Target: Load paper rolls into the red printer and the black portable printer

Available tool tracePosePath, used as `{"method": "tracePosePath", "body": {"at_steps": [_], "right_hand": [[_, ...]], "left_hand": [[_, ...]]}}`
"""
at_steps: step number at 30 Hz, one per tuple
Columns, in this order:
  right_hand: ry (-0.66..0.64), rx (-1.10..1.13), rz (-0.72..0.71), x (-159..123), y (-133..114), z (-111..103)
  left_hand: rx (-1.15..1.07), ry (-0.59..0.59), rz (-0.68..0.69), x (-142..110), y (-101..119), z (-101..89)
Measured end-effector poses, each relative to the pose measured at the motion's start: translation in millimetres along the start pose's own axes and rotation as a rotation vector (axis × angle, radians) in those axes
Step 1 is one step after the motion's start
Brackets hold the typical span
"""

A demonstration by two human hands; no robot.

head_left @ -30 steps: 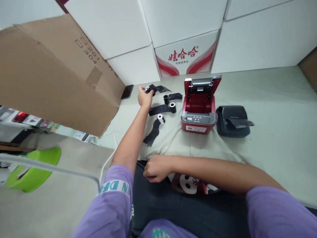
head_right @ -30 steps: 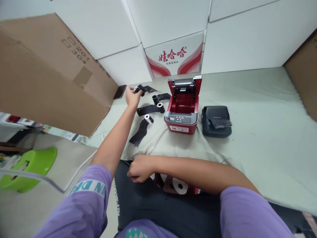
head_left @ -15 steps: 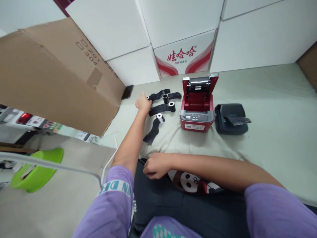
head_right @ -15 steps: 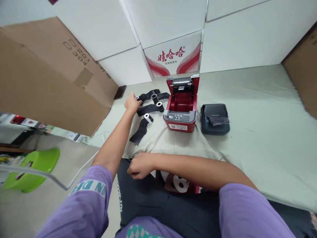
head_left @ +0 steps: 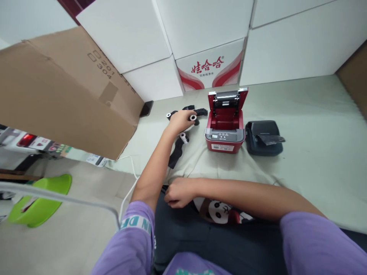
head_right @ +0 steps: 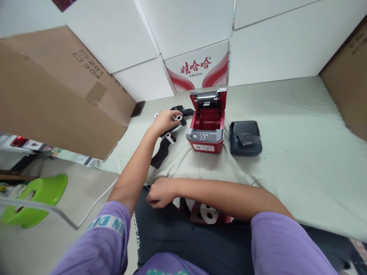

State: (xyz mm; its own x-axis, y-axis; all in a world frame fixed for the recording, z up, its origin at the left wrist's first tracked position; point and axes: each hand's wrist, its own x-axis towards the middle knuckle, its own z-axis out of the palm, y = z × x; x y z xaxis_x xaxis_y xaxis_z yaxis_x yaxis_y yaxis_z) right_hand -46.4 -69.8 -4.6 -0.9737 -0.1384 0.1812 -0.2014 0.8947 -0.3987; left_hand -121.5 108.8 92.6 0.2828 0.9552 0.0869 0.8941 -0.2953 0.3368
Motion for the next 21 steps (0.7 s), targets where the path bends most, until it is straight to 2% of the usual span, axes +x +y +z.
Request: {"method": "tracePosePath", "body": {"at_steps": [4,7,9,11,16,21], "right_hand": [[-0.005,0.003,0.006,1,0,-2],[-0.001,0.000,0.011,1,0,-2],[0.003,-0.002,0.010,1,1,0],[0.005,-0.003,0.002,1,2,1],[-0.001,-0.022,0.008,2,2,-1],[0.021,-0.025,-0.011,2,2,-4]], "left_hand": [[-0.456,0.324,-0.096,-7,-4,-12.7],[-0.817,0.449,-0.131,-13,5,-21.6],[-0.951,0.445,-0.099,-20,16,-24.4],[-0.996,0.419,-0.046,-27,27,-24.8],[-0.915,0.300,0.028,-44,47,-22.6],[-0.783,0.127,0.067,-48,51,-21.1]]}}
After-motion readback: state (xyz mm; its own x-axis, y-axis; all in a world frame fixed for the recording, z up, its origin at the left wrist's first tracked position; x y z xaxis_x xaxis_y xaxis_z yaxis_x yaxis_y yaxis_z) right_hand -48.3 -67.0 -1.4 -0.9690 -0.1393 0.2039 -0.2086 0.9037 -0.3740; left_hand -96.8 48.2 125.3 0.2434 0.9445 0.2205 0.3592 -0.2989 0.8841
